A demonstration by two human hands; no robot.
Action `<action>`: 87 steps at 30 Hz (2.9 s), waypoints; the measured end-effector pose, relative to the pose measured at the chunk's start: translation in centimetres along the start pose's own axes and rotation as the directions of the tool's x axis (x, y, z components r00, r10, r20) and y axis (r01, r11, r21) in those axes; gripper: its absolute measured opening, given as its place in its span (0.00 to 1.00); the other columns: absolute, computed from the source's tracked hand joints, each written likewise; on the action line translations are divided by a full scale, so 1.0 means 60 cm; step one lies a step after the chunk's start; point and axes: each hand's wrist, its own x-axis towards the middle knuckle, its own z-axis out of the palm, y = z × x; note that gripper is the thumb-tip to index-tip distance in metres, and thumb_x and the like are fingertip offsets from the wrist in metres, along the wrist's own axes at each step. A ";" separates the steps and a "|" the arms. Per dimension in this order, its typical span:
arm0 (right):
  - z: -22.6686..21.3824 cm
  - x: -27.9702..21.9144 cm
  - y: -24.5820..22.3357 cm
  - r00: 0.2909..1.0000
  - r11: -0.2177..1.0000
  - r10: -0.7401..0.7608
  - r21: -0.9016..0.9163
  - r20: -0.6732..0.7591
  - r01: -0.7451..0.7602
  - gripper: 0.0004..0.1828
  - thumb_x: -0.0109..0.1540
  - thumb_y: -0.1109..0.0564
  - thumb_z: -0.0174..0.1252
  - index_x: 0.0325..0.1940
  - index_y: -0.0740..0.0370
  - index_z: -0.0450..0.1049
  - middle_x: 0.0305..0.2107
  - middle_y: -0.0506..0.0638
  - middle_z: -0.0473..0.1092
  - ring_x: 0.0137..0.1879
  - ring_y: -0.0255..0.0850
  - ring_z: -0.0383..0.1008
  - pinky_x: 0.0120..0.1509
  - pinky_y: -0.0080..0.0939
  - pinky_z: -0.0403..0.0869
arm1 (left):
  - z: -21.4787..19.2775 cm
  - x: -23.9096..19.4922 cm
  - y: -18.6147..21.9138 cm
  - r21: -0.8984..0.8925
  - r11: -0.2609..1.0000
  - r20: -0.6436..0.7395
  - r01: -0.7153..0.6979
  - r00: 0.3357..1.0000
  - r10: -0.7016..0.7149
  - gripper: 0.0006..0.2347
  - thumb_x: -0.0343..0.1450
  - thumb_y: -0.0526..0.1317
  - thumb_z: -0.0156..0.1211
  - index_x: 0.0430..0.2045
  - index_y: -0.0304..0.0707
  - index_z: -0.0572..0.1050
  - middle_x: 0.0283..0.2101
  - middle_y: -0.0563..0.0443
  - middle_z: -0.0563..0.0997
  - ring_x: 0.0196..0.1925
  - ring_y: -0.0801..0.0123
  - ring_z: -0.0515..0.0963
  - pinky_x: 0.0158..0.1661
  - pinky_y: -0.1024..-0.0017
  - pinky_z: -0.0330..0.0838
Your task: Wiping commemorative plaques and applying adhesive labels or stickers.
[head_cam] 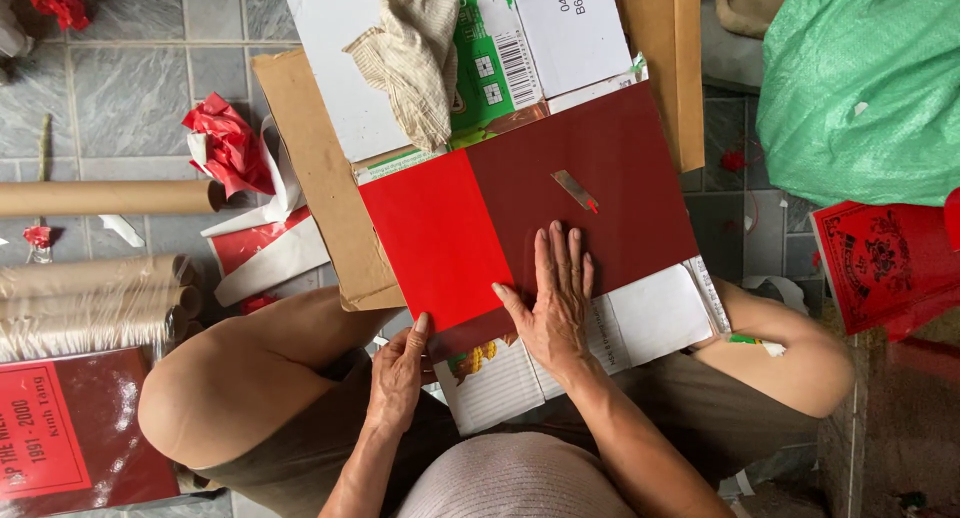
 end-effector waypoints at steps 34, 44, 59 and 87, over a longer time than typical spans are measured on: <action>0.060 0.204 -0.149 0.993 0.993 -0.101 -0.062 0.060 0.104 0.74 0.50 0.21 0.66 0.76 0.77 0.40 0.74 0.73 0.37 0.81 0.66 0.28 0.76 0.78 0.34 | -0.006 -0.011 0.021 -0.067 0.998 0.105 0.009 0.995 -0.002 0.18 0.73 0.53 0.53 0.30 0.33 0.77 0.27 0.54 0.79 0.29 0.74 0.80 0.33 0.71 0.82; 0.095 0.245 -0.161 0.988 0.995 0.080 -0.048 -0.128 -0.087 0.64 0.59 0.27 0.62 0.76 0.78 0.42 0.74 0.70 0.47 0.81 0.59 0.39 0.79 0.70 0.42 | -0.012 0.001 -0.002 -0.051 0.999 0.106 -0.021 0.994 0.026 0.20 0.74 0.53 0.54 0.34 0.29 0.79 0.29 0.51 0.82 0.29 0.74 0.80 0.33 0.70 0.81; -0.096 0.149 0.082 0.971 0.984 -0.046 -0.178 -0.234 0.003 0.19 0.58 0.52 0.70 0.48 0.64 0.75 0.44 0.59 0.71 0.51 0.58 0.71 0.55 0.56 0.71 | -0.026 -0.119 0.025 0.569 0.758 -0.022 -0.317 0.916 0.400 0.09 0.68 0.38 0.64 0.27 0.32 0.71 0.17 0.46 0.76 0.19 0.58 0.78 0.26 0.64 0.73; -0.018 -0.044 0.060 0.910 0.499 0.209 0.761 0.359 -0.415 0.08 0.68 0.57 0.56 0.38 0.64 0.74 0.24 0.49 0.75 0.25 0.35 0.75 0.29 0.37 0.76 | 0.116 -0.060 0.073 0.818 -0.141 0.538 -0.557 0.656 0.529 0.27 0.67 0.40 0.60 0.62 0.31 0.67 0.71 0.41 0.62 0.75 0.49 0.55 0.69 0.48 0.45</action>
